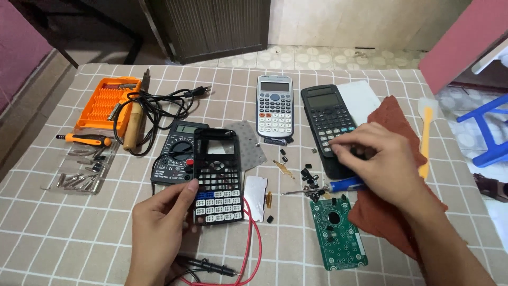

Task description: Reassembling a scientific calculator by placing individual buttons back into the front housing slots.

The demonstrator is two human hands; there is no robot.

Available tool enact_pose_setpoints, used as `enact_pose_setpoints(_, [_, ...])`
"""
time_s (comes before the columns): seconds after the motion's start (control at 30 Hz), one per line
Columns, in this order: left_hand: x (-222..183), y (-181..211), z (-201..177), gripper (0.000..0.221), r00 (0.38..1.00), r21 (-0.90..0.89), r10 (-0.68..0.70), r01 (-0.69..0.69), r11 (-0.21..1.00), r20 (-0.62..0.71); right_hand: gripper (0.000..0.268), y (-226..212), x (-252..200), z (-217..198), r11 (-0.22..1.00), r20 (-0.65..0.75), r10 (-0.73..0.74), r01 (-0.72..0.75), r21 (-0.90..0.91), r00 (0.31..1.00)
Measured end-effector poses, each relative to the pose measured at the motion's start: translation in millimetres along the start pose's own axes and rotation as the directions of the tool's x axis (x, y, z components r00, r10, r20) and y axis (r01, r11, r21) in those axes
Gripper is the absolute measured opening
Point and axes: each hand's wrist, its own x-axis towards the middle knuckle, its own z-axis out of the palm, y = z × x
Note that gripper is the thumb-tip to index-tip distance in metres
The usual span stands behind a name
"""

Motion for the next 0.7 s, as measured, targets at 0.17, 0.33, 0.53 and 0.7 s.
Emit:
enact_pose_setpoints(0.17, [3.7, -6.7, -2.6, 0.026, 1.000, -0.058, 0.030, -0.030, 0.998, -0.001, 0.012, -0.4, 1.3, -5.1, 0.997, 0.009, 0.068, -0.068, 0.043, 0.998])
enact_pose_setpoints(0.33, [3.0, -6.1, -3.6, 0.026, 1.000, -0.031, 0.004, -0.004, 1.000, -0.021, 0.012, -5.3, 1.3, -1.9, 0.996, 0.202, -0.065, 0.052, 0.067, 0.977])
enact_pose_setpoints(0.53, [1.8, -5.5, -3.4, 0.025, 1.000, -0.056, 0.017, -0.017, 0.998, -0.004, 0.012, -7.8, -0.4, 3.9, 0.994, 0.222, -0.112, 0.107, 0.034, 0.969])
enact_pose_setpoints(0.7, [6.7, -13.8, -6.6, 0.024, 0.997, -0.024, 0.073, -0.073, 0.997, 0.003, 0.011, -5.7, -0.6, 2.0, 0.994, 0.225, -0.106, 0.109, 0.002, 0.969])
